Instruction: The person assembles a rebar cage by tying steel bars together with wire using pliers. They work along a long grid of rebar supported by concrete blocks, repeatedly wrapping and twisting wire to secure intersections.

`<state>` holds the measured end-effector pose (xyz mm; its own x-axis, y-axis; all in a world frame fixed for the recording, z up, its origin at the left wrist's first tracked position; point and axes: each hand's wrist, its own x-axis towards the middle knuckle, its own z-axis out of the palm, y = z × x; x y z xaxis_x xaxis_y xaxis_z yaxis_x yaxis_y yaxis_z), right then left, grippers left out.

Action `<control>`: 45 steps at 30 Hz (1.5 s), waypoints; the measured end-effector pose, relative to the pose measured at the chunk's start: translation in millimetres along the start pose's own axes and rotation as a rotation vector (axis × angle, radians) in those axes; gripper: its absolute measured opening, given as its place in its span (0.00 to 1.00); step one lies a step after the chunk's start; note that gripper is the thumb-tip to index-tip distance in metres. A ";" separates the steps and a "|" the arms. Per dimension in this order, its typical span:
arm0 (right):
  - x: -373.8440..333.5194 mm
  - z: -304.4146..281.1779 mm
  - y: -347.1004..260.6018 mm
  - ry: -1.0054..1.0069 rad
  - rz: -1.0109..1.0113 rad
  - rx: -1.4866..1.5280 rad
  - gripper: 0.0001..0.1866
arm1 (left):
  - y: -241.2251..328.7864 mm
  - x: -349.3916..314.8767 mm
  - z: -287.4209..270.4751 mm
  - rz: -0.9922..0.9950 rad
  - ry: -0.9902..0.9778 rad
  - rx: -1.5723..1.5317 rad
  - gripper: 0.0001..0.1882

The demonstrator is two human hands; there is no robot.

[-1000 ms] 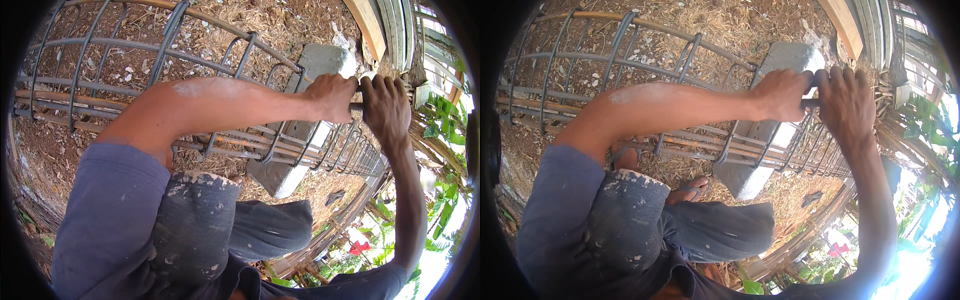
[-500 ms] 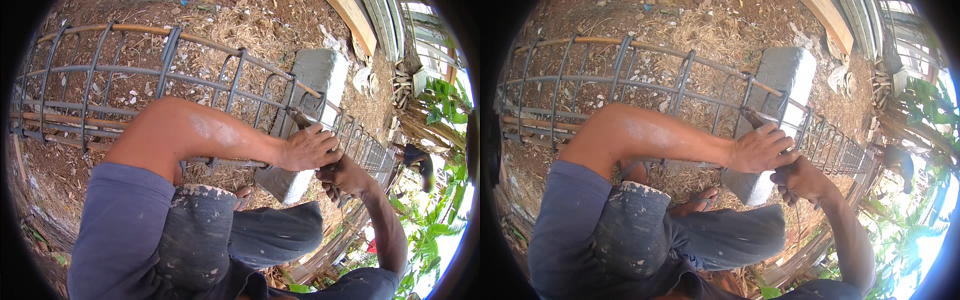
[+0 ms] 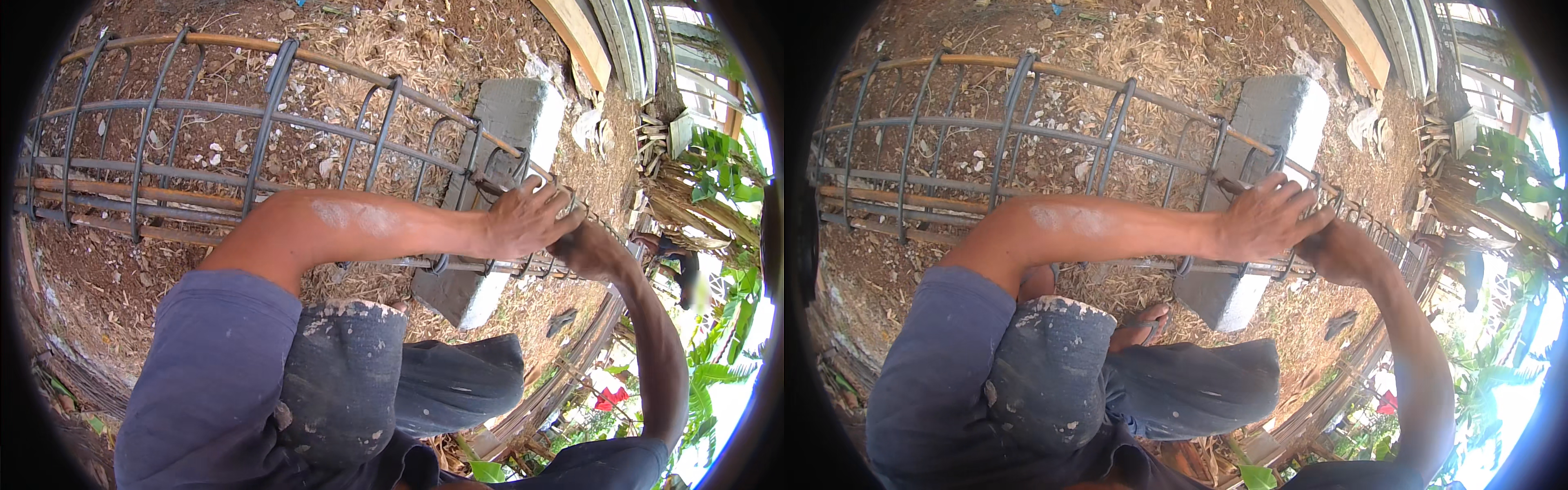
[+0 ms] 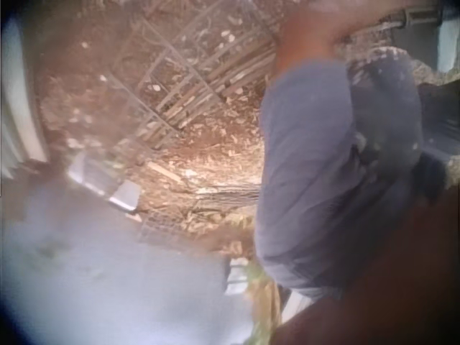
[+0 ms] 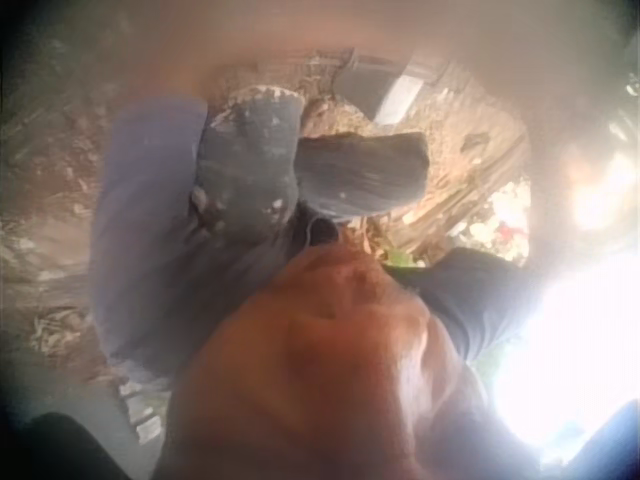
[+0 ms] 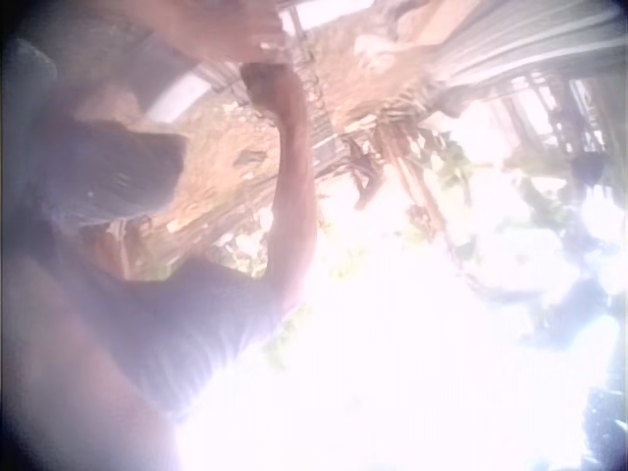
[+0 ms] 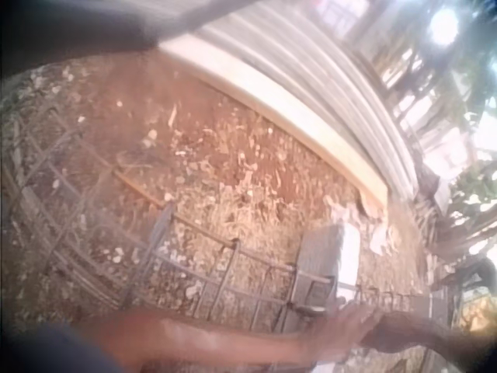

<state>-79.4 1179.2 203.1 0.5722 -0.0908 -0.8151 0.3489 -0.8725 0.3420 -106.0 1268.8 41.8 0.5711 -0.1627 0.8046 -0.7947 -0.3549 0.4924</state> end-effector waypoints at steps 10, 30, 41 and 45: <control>-3.1 -32.0 8.2 -0.463 0.030 0.872 0.23 | -13.0 -11.0 11.5 0.075 0.130 0.071 0.31; -3.7 -10.7 -1.0 0.937 -0.155 -0.767 0.30 | -30.7 37.2 -29.2 -0.442 -0.333 -0.304 0.21; 16.7 -23.8 -1.7 0.421 0.068 -0.354 0.12 | -11.4 39.7 9.1 -0.625 -0.340 -0.266 0.19; 17.8 -15.1 5.7 0.242 0.151 -0.333 0.07 | -8.7 45.9 0.7 -0.620 -0.524 -0.365 0.08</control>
<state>-56.0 1179.8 197.5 0.7790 -0.0559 -0.6245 0.4452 -0.6522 0.6136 -72.7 1263.8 74.2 0.8698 -0.4711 0.1469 -0.2765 -0.2186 0.9358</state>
